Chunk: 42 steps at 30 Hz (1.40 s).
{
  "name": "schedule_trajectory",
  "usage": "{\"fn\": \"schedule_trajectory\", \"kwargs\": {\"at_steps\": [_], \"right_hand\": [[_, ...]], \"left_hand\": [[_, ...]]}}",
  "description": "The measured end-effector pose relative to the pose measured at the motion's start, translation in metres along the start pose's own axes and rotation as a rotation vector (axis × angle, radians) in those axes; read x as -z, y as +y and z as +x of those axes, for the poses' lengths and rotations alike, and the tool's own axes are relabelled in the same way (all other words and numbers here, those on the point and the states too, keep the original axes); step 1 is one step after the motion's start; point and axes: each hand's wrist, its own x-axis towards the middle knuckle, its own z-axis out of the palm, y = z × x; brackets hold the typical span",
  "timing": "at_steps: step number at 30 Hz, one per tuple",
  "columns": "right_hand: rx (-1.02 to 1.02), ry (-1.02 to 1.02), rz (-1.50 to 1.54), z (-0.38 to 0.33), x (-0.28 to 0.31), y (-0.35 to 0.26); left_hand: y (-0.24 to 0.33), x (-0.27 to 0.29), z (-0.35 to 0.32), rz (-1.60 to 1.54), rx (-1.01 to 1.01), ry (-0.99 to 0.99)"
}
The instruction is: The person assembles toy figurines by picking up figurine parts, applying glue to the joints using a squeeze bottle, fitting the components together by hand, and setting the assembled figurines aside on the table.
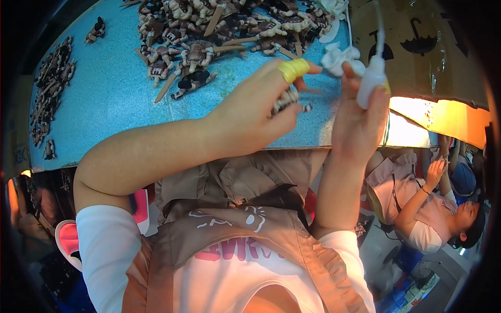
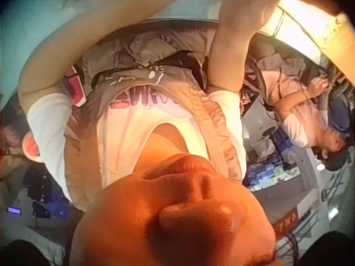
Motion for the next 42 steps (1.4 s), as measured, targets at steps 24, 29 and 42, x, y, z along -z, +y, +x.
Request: {"fn": "schedule_trajectory", "kwargs": {"at_steps": [24, 29, 42], "right_hand": [[0.621, -0.017, -0.253, -0.095, -0.012, -0.042], [0.577, -0.095, -0.270, -0.095, -0.007, -0.042], [0.576, -0.033, -0.225, -0.096, -0.004, -0.038]], "left_hand": [[-0.011, -0.012, -0.012, -0.045, -0.155, -0.025], [-0.011, -0.013, -0.013, -0.068, -0.127, -0.039], [-0.013, -0.016, -0.012, -0.160, -0.098, -0.041]]}}
